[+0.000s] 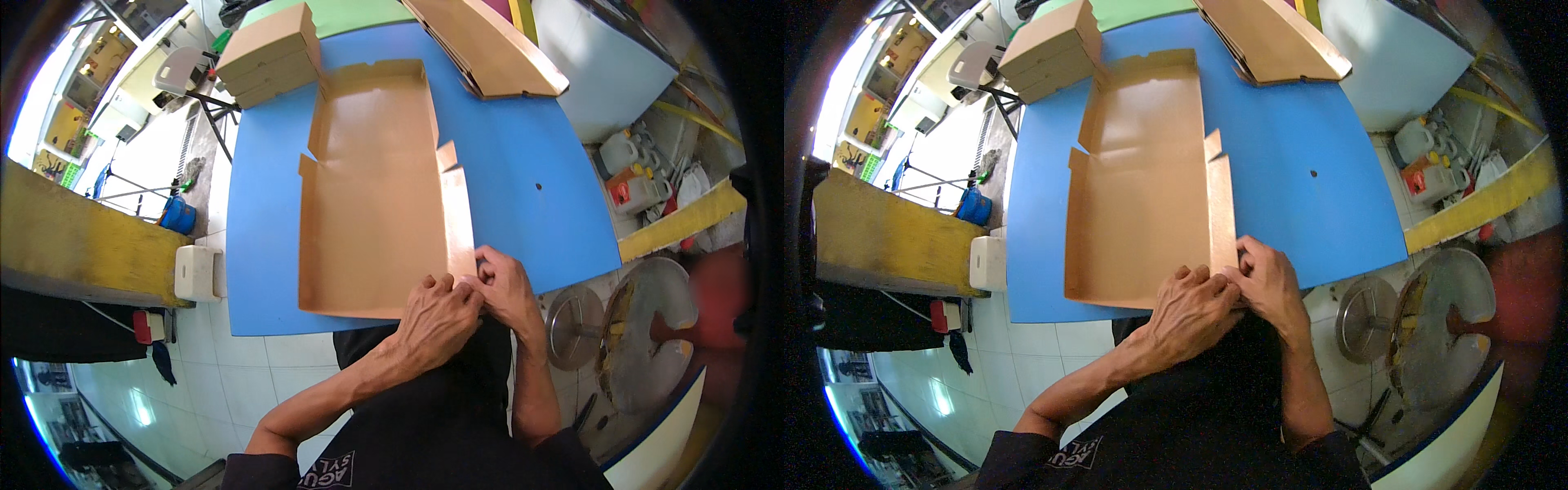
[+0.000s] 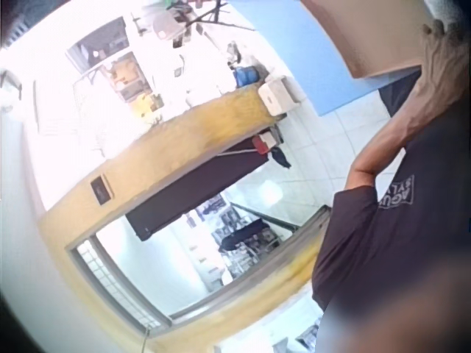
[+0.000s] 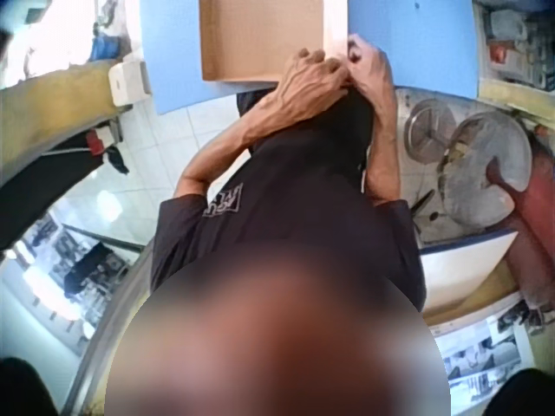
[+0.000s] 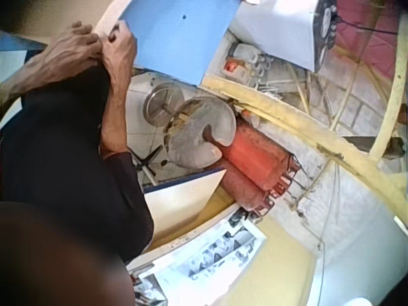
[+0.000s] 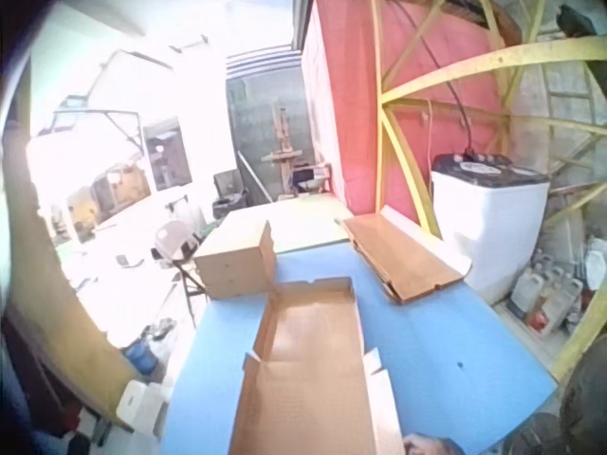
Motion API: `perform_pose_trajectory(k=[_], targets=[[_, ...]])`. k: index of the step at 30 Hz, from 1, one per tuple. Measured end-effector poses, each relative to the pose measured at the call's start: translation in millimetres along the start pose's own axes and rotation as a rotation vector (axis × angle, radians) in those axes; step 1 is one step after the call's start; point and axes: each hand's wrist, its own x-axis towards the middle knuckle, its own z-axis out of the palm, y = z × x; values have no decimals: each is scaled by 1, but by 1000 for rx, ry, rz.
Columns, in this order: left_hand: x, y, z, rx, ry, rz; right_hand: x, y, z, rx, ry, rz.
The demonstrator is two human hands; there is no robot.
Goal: The person assembles flat cardboard boxes by folding the side flaps and tucking the tabs into slots to form rectangular boxes. They repeat this process for multiple boxes and stack the completed ones on a blue table.
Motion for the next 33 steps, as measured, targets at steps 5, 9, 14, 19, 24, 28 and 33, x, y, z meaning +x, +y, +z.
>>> perform_pose_trajectory(k=[5,9,14,19,24,28,33], targets=[[-23,-4,11,-28,300,44,4,1,8,116,-15,-29],[-24,-12,0,-136,484,-225,3,-1,9,131,-28,36],[-10,-29,-14,-241,82,-576,-4,-5,23,534,-128,21],[-4,-30,-24,-271,-35,-592,-7,-4,30,557,-122,51],[-7,-35,-26,-285,-51,-678,-7,-6,32,710,-129,122],[-8,-37,-25,-349,-16,-689,-5,-6,31,809,-182,144],[-7,-38,-30,-395,-74,-770,-3,-7,29,865,-211,160]])
